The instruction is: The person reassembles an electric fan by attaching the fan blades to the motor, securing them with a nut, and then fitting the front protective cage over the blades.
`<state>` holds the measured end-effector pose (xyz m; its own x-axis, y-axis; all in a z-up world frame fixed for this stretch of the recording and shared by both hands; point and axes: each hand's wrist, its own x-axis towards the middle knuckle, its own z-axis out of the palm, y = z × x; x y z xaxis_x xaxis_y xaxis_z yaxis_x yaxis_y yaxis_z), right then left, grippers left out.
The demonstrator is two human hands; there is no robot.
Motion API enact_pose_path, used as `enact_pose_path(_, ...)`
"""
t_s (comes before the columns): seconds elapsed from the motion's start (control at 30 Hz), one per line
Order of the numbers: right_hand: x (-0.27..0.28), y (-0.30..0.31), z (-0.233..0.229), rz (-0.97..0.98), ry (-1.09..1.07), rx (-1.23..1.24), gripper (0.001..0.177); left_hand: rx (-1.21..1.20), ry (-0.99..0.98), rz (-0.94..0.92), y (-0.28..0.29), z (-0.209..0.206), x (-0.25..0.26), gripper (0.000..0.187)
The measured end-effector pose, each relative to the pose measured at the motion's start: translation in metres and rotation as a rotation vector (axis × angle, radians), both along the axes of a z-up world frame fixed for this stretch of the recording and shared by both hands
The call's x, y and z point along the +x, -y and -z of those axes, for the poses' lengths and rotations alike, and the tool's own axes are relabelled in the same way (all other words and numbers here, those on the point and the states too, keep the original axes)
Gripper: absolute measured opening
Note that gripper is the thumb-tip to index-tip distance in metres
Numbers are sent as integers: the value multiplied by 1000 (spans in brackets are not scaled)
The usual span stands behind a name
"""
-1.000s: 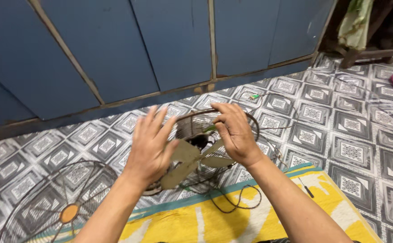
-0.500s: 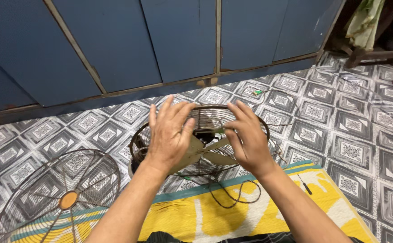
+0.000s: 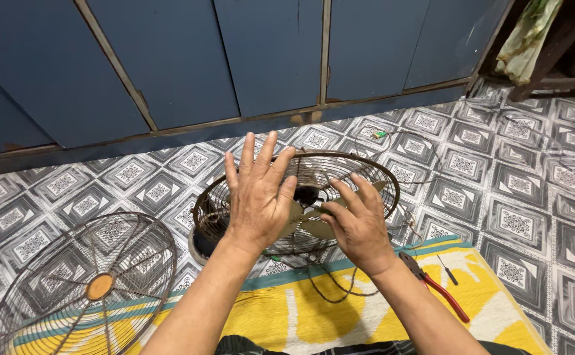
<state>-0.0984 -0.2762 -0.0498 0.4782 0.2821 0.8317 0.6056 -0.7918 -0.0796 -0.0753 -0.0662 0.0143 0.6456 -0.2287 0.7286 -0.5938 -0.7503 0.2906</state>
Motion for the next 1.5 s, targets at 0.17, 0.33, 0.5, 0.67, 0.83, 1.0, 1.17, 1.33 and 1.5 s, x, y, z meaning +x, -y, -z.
enact_pose_path(0.17, 4, -3, 1, 17, -35, -15, 20, -5, -4, 3, -1, 1, -1, 43)
enact_pose_path(0.33, 6, -1, 0, -7, -78, 29, 20, -7, -2, 4, 0, 1, -2, 42)
enact_pose_path(0.5, 9, 1, 0, -8, -110, 28, 20, 17, -12, -5, 1, 1, -5, 48)
enact_pose_path(0.67, 10, 2, 3, 5, -133, 55, 19, 120, -2, -3, -4, 0, -5, 73)
enact_pose_path(0.83, 13, 3, 7, 9, -148, 84, 18, 201, 61, -45, -8, 5, -4, 73)
enact_pose_path(1.0, 12, 2, 7, -12, -143, 115, 17, 232, 102, -72, -7, 8, 0, 69)
enact_pose_path(1.17, 11, -2, 7, -65, -141, 178, 16, 207, 122, -64, -6, 11, 1, 67)
enact_pose_path(1.33, 12, -1, 6, -53, -142, 243, 13, 243, 133, -91, -9, 12, 3, 68)
enact_pose_path(1.5, 15, 3, 10, -27, -182, 254, 13, 266, 158, -88, -10, 12, 6, 74)
